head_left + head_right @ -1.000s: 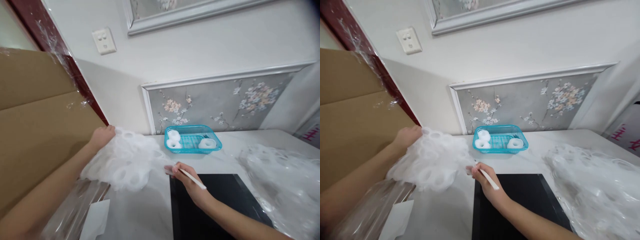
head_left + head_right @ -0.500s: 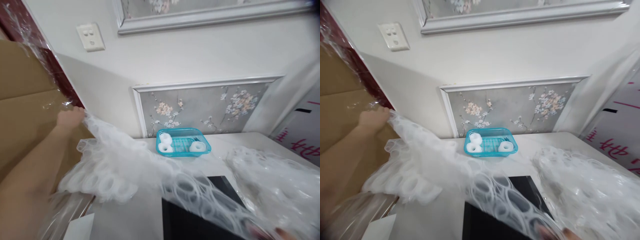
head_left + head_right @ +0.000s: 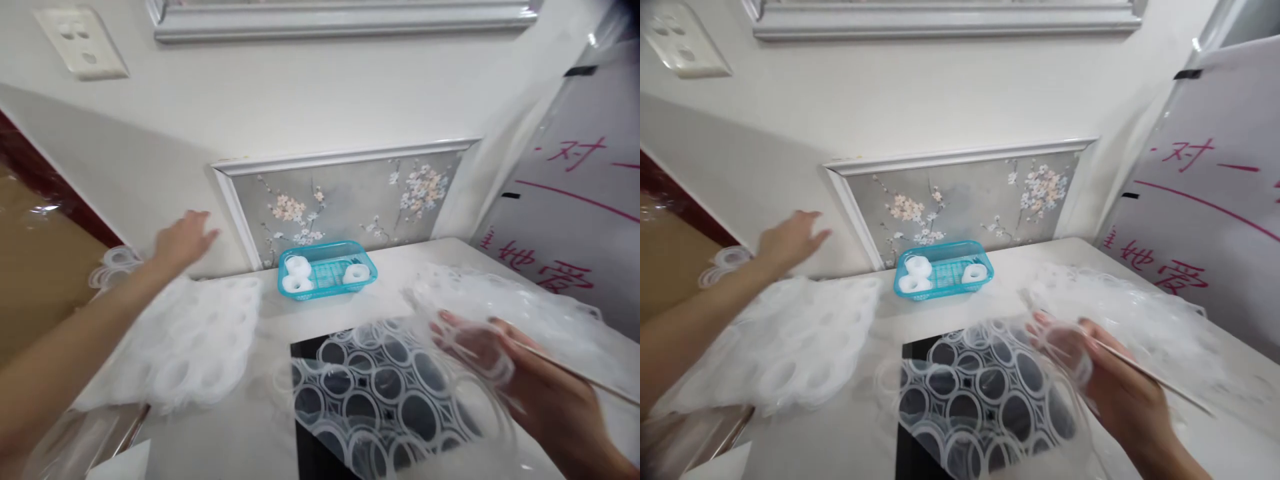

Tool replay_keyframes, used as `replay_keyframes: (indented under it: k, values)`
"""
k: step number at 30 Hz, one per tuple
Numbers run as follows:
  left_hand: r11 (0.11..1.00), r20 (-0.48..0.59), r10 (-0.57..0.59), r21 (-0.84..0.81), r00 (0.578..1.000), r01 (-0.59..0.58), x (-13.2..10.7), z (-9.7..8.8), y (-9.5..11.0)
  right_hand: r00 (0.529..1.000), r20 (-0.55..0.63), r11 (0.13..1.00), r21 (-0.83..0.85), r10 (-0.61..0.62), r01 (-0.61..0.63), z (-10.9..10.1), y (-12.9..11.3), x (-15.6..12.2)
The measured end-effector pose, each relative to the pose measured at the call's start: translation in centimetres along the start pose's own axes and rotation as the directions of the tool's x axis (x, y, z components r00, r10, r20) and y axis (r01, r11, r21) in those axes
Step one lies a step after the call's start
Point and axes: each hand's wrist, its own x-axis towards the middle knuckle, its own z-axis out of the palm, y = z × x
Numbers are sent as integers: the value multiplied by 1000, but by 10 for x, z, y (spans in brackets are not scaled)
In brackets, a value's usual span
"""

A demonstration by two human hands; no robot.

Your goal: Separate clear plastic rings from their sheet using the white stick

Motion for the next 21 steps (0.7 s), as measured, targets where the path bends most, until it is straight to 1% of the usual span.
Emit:
replay_keyframes:
  k: [1, 2, 3, 4, 5, 6, 7, 8, 9, 10, 12, 13, 14, 15, 16, 19, 21]
  values:
    - [993, 21, 89, -78, 996, -87, -10, -1, 36, 999, 27, 987, 157, -25, 20, 19, -13, 7]
    - [968, 53, 193, -173, 980, -181, -22, -2, 71, 995, 93, 967, 253, -46, 21, 36, -26, 13]
    - [893, 69, 373, -297, 925, -338, -35, -5, 103, 983, 177, 953, 302, -40, -15, 51, -39, 19]
    - [755, 57, 561, -443, 826, -483, -46, -8, 130, 969, 246, 939, 341, -37, -50, 64, -50, 24]
    - [585, 39, 717, -577, 696, -570, -56, -11, 153, 954, 290, 923, 382, -74, -45, 73, -61, 28]
    - [439, 5, 811, -666, 585, -603, -64, -14, 169, 935, 337, 913, 406, -111, -38, 80, -71, 31]
    - [331, -35, 855, -732, 518, -596, -69, -16, 180, 913, 381, 910, 413, -146, -27, 84, -81, 33]
    - [267, -38, 877, -791, 479, -551, -72, -19, 185, 894, 410, 907, 421, -181, -9, 86, -90, 34]
    - [246, -15, 878, -843, 478, -478, -73, -21, 185, 879, 426, 904, 428, -213, 11, 86, -99, 35]
    - [250, 30, 868, -888, 496, -385, -74, -24, 181, 871, 427, 898, 438, -243, 36, 85, -108, 35]
    - [267, 135, 836, -947, 532, -179, -76, -32, 165, 871, 388, 881, 464, -301, 97, 81, -127, 31]
    - [252, 161, 828, -962, 538, -101, -79, -38, 155, 873, 360, 872, 471, -329, 134, 79, -135, 28]
    - [228, 170, 830, -973, 532, -45, -82, -46, 145, 871, 340, 866, 469, -355, 170, 77, -143, 24]
    - [210, 175, 835, -978, 521, -7, -87, -55, 136, 865, 332, 864, 462, -377, 199, 75, -150, 18]
    - [206, 187, 846, -978, 500, 18, -92, -64, 128, 860, 328, 865, 452, -390, 220, 73, -156, 11]
    - [272, 265, 858, -961, 439, 49, -107, -91, 113, 865, 333, 885, 406, -375, 228, 69, -169, -9]
    - [320, 327, 855, -943, 402, 86, -114, -101, 109, 869, 333, 894, 387, -365, 227, 66, -173, -16]
